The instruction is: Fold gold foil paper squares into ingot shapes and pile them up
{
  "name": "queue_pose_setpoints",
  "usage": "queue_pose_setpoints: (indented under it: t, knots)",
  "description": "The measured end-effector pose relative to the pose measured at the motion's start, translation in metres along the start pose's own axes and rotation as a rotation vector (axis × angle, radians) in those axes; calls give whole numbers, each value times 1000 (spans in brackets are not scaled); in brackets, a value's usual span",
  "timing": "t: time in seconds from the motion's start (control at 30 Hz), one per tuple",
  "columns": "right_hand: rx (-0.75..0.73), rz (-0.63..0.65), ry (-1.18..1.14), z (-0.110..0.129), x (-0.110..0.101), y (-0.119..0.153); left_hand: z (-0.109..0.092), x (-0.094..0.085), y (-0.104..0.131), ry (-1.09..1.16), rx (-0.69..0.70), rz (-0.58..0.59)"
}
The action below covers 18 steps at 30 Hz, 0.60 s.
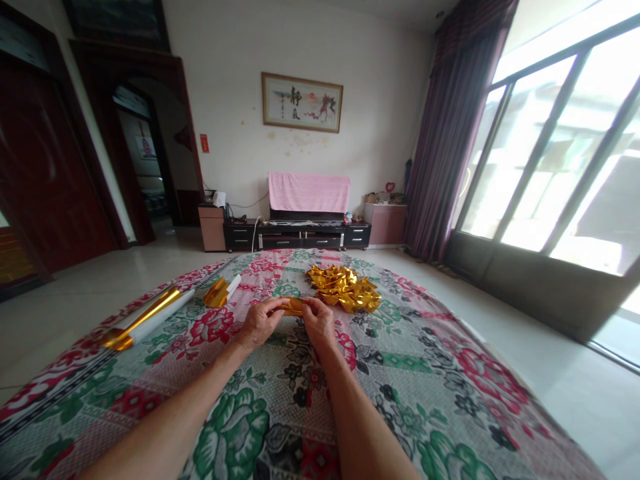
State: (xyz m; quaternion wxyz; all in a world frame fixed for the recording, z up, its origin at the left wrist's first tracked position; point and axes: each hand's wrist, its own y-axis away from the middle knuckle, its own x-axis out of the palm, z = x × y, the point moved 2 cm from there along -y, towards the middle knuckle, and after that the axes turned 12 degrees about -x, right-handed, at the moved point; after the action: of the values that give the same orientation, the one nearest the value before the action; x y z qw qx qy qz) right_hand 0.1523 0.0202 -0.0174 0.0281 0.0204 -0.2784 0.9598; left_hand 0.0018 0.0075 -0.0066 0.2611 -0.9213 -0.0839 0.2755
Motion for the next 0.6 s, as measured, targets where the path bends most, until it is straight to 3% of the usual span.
queue_pose_setpoints:
  t: [0.2, 0.43, 0.6]
  knots:
    - [-61, -8, 139, 2, -3, 1, 2, 2, 0, -14, -9, 16]
    - [-145, -1, 551, 5, -3, 3, 5, 2, 2, -78, -33, 32]
    - [-203, 44, 719, 7, -1, 5, 8, 4, 3, -191, -62, 77]
